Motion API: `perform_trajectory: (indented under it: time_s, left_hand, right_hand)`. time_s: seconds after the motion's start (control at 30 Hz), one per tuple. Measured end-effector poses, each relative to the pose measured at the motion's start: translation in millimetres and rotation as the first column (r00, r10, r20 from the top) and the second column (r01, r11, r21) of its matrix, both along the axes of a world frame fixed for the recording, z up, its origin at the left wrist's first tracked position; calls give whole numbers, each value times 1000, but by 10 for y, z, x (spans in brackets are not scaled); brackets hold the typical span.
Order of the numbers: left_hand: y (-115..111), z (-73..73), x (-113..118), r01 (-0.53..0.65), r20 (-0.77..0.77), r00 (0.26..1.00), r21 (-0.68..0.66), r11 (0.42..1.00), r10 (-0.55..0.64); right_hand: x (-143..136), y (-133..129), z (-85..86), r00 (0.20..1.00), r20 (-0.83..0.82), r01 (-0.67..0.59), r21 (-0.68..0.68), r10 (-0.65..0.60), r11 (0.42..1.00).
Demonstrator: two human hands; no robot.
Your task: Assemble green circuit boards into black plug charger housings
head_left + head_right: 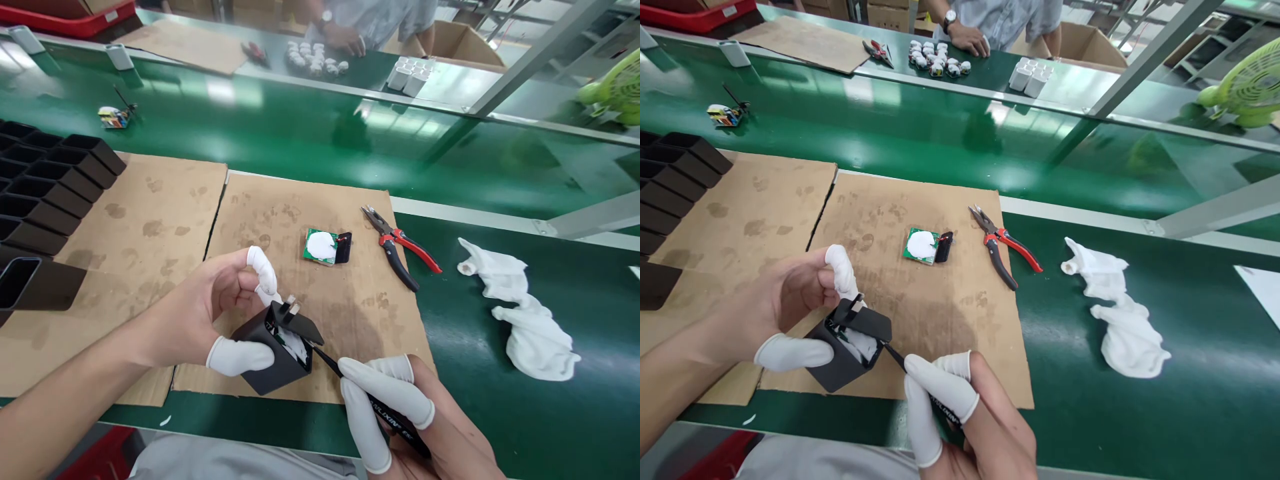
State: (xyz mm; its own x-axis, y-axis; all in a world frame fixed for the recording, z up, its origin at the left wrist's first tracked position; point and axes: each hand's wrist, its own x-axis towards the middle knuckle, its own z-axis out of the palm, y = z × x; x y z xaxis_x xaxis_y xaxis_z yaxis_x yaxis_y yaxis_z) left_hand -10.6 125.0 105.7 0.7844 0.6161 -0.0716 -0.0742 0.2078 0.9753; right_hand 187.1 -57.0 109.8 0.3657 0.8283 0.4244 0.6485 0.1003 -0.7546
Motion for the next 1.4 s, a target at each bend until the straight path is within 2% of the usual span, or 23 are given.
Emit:
perform_trajectory:
  time_s: [0.4,0.57,0.9,1.1,1.4]
  left_hand:
    - [-14,-47,-26,30,8,1000,-7,1000,-30]
    - [-9,-27,-15,29,7,1000,-23,999,-29]
    - [-12,10,-10,4,5,1000,-30,1000,-4]
    - [-13,-4,-36,42,8,999,-34,999,-41]
    - [-20,-13,-24,2,29,1000,-43,999,-1]
  right_hand:
    - [-33,50,-14,1000,-1,-7,22,7,1000]
    - [-51,81,-13,998,-64,-16,21,18,1000]
    - [-137,109,7,995,-92,41,22,-38,999]
    - [-139,140,-23,990,-144,7,44,-1,999]
    - [-117,119,-55,984,-176,-19,15,21,1000]
